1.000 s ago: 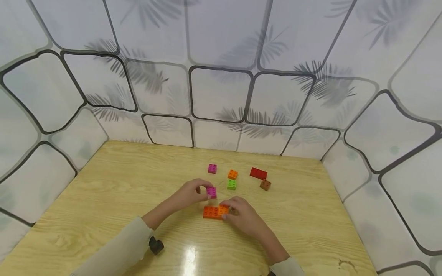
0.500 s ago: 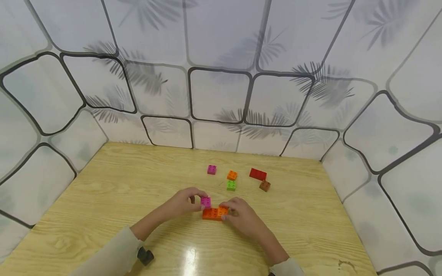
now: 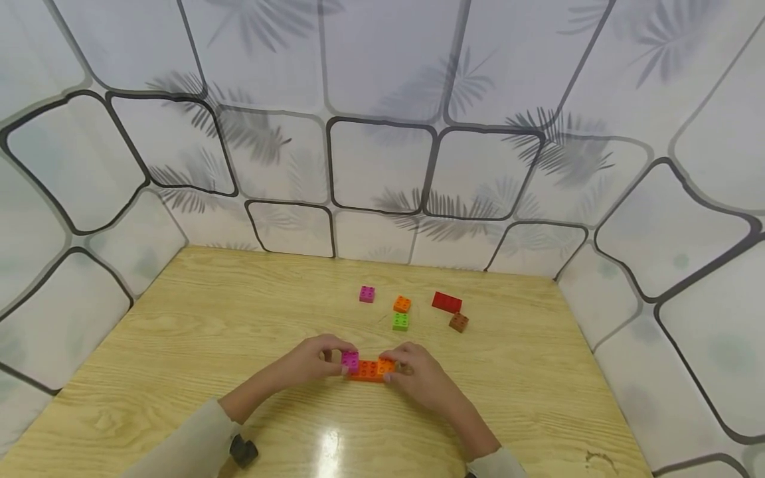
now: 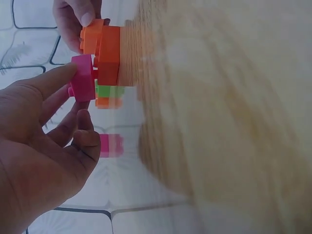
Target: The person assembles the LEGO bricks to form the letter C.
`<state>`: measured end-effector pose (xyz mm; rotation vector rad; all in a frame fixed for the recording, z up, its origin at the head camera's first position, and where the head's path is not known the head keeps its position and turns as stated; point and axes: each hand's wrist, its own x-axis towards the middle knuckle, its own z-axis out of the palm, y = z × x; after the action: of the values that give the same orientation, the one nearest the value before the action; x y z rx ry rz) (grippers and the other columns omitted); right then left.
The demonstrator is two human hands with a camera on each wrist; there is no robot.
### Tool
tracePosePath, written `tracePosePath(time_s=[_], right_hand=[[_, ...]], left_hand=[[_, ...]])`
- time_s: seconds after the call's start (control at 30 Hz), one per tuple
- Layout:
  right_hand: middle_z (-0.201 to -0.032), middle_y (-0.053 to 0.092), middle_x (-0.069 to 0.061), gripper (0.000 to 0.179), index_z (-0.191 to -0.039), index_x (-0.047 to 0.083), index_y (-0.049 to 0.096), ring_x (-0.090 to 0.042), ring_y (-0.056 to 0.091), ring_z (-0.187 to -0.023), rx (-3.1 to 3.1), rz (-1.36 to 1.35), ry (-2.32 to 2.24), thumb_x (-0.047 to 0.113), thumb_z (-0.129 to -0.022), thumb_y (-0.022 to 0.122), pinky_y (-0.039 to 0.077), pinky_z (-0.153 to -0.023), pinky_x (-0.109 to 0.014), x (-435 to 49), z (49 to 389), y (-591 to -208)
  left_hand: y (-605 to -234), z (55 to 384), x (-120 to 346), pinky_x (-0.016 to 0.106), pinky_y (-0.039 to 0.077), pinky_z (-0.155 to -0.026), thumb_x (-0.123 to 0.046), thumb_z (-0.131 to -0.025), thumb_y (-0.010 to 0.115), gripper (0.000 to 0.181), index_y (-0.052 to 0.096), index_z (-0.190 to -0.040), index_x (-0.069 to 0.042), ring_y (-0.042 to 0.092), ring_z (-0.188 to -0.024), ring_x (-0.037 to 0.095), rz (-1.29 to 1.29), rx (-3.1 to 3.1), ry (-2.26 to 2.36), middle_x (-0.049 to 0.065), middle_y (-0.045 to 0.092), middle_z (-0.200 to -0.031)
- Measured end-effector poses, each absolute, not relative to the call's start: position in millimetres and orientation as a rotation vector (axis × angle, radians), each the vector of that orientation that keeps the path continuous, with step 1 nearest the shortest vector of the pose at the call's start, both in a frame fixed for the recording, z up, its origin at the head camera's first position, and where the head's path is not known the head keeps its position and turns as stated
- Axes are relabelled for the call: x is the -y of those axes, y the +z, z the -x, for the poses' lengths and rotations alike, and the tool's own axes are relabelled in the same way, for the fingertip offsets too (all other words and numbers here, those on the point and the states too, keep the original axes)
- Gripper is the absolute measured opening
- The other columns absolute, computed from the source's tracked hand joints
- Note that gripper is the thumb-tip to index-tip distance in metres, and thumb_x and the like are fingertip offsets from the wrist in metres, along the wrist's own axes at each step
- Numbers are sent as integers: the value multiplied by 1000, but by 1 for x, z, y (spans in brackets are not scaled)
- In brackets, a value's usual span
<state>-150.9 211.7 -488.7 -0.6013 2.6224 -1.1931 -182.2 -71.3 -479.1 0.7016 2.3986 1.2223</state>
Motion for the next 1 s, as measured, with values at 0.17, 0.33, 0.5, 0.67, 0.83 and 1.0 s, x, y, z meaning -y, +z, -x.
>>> tracePosePath(time_s=[0.17,0.33,0.5,0.67,0.83,1.0], right_hand=[[-114,59,8,39,-131,21,67,-17,52,-98,-2627,599,-1203,38,-96,68,47,-84,-30,-212,151,-490],[-114,59,9,38,-130,21,67,-17,52,-98,-2627,616,-1213,37,-96,68,47,-83,-30,-213,152,-492],[-113,59,10,39,-130,22,67,-18,52,-97,-2621,616,-1220,39,-96,68,47,-81,-29,-214,152,-493],[-115,59,9,38,-130,23,68,-18,52,-98,-2628,606,-1195,38,-95,69,47,-82,-29,-213,152,-492],[-116,59,8,36,-129,23,68,-18,52,-98,-2644,615,-1178,36,-96,69,47,-82,-29,-211,152,-491],[-116,60,5,38,-130,19,68,-18,52,-96,-2649,652,-1177,36,-96,68,46,-80,-28,-211,152,-490]], left_hand=[[-480,183,70,27,48,-68,-25,-93,74,36,69,-129,-21,54,-86,13,-717,-2413,1201,-5,66,-117],[-481,183,67,28,49,-73,-25,-91,75,32,72,-123,-24,55,-90,12,-720,-2420,1184,-7,67,-117],[-479,182,65,29,49,-76,-25,-91,75,31,73,-122,-24,56,-92,11,-719,-2444,1168,-6,67,-118],[-480,180,66,34,51,-85,-24,-91,76,32,73,-123,-22,61,-105,16,-746,-2466,1160,-5,68,-120],[-479,179,66,39,52,-94,-25,-90,77,34,73,-123,-21,63,-113,19,-748,-2501,1131,-5,68,-120],[-480,179,65,41,51,-93,-29,-90,76,33,72,-123,-27,62,-111,18,-716,-2511,1098,-7,67,-120]])
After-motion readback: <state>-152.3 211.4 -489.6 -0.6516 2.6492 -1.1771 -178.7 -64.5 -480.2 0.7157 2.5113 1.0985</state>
